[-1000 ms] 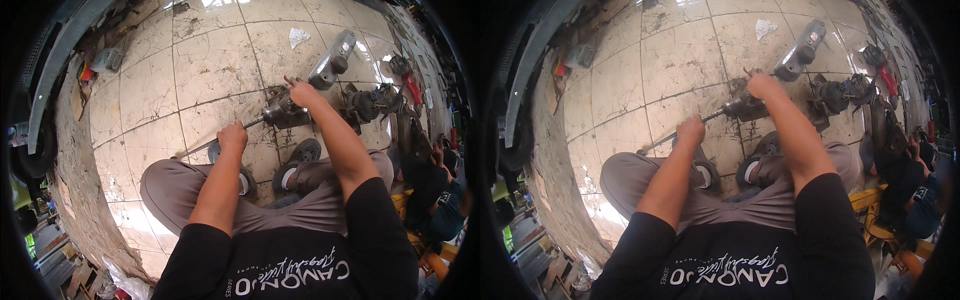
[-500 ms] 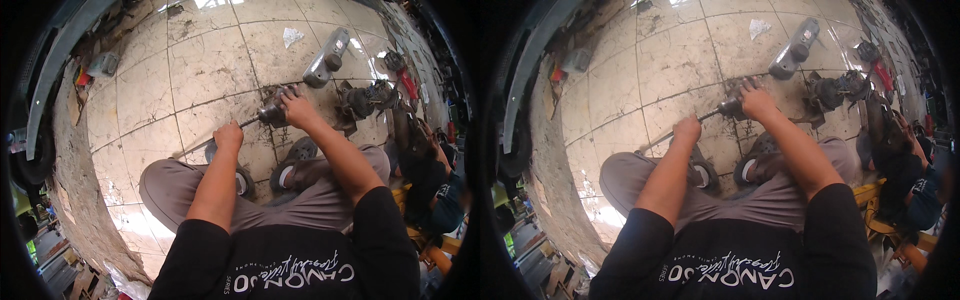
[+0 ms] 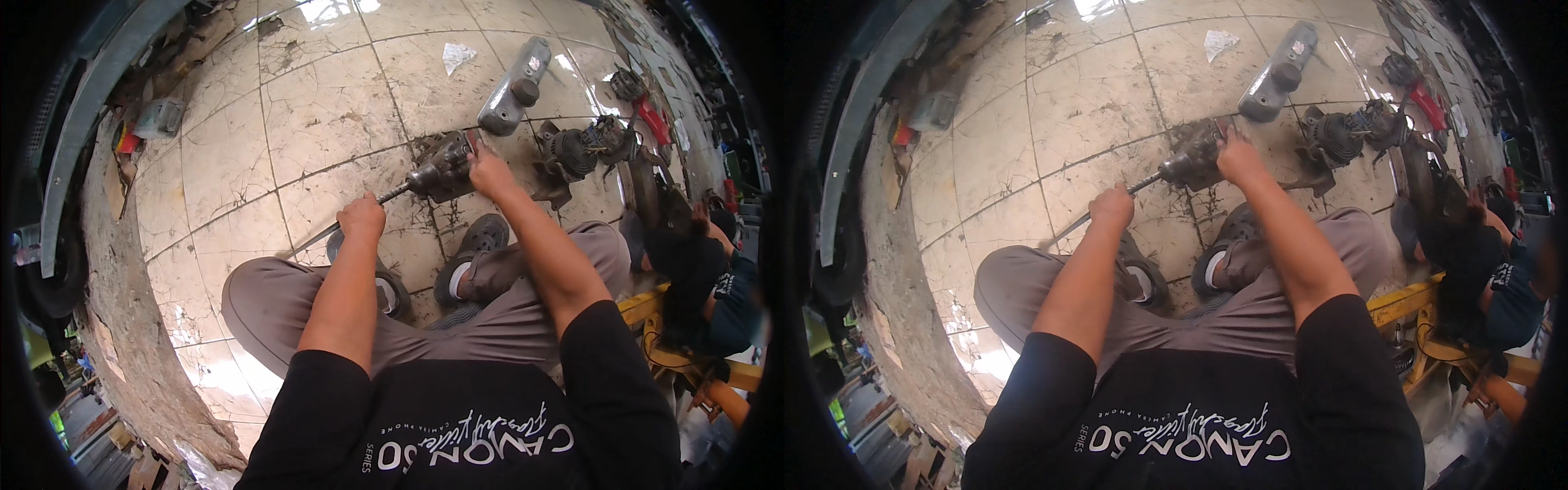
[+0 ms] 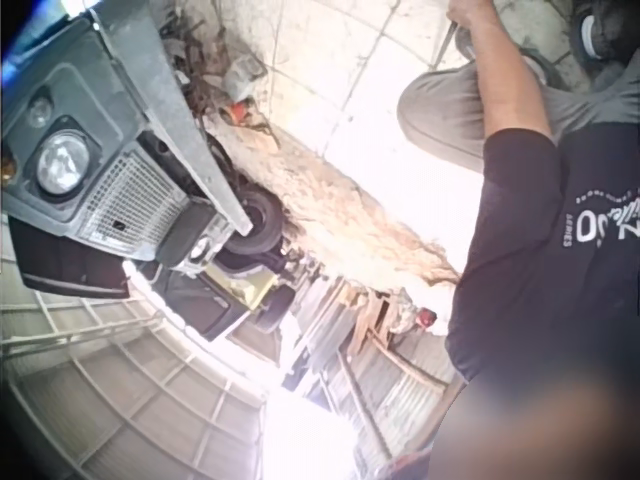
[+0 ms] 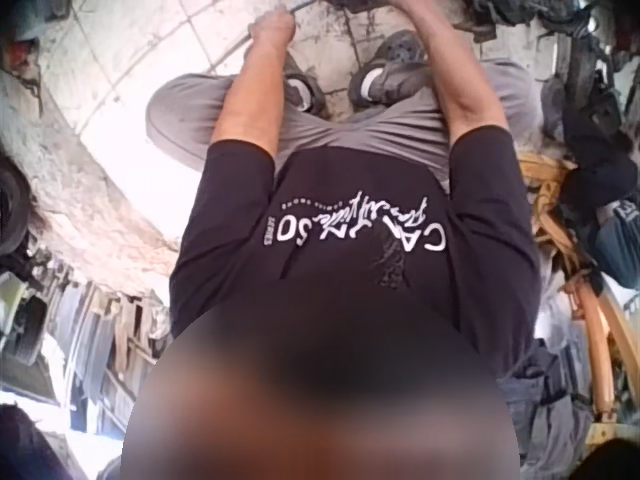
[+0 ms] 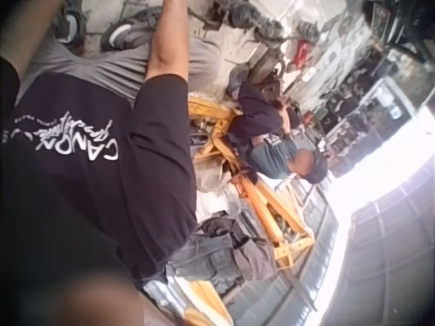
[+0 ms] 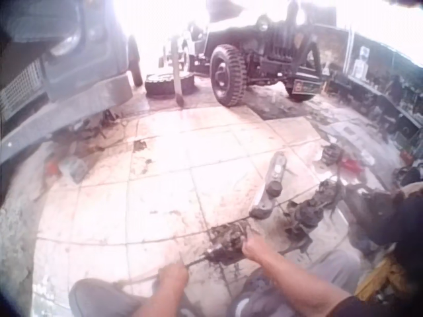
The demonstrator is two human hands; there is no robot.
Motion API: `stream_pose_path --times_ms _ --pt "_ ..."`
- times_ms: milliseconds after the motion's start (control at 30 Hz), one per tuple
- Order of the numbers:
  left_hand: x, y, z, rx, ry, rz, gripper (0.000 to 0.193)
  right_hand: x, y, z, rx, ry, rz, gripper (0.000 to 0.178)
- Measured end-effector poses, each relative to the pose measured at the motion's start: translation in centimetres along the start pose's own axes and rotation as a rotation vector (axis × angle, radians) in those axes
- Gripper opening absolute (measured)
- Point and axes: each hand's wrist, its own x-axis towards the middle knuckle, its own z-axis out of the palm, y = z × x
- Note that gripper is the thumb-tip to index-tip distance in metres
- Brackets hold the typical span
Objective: The person sits on the floor and uses a T-handle wrench to turn a bolt on a small engine block. They repeatedly wipe the engine surface with a red cloth and use their fingers to adjust or inspect the bolt area. The person continues this cycle of turning and wiping throughout the clip.
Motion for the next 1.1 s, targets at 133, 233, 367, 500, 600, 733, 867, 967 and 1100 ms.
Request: stream_pose_path --times_ms 133,233,367,500,600,733,867,967,1100 --pt "0.4 0.3 0.1 0.017 0.003 -0.006 0.033 -1.4 2.2 2.4 0.037 0.26 -0.243 0.054" --pt "0.7 0.2 0.6 0.009 0.024 -0.003 0.033 -1.2 1.5 0.9 0.173 0.156 -0.064 0.049" --pt "0.9 -0.1 0.6 -0.017 0.004 -0.018 0.032 -4.2 -3.2 2.0 0.033 0.077 -0.611 0.04" --pt "0.6 -0.2 0.1 -0.014 0.014 -0.002 0.033 -3.9 -5.1 -0.4 0.237 0.378 -0.537 0.038" --pt "0.0 0.0 -0.2 -0.007 0.005 0.02 0.033 -2.1 -2.9 -2.4 0.29 0.601 -0.292 0.04" --pt "0.3 0.1 0.0 -0.013 0.033 0.017 0.034 -1.4 0.8 -0.3 0.259 0.621 -0.049 0.042" --pt "0.1 0.1 0.0 -0.015 0.002 0.025 0.036 -2.5 1.1 4.7 0.117 0.43 -0.182 0.041" --pt "0.4 -0.2 0.3 -0.024 -0.002 -0.028 0.035 -3.1 -0.2 1.3 -0.084 0.445 -0.273 0.036" --pt "0.4 0.0 0.0 -0.018 -0.017 -0.024 0.036 -3.7 -1.3 1.4 -0.182 0.452 -0.132 0.038"
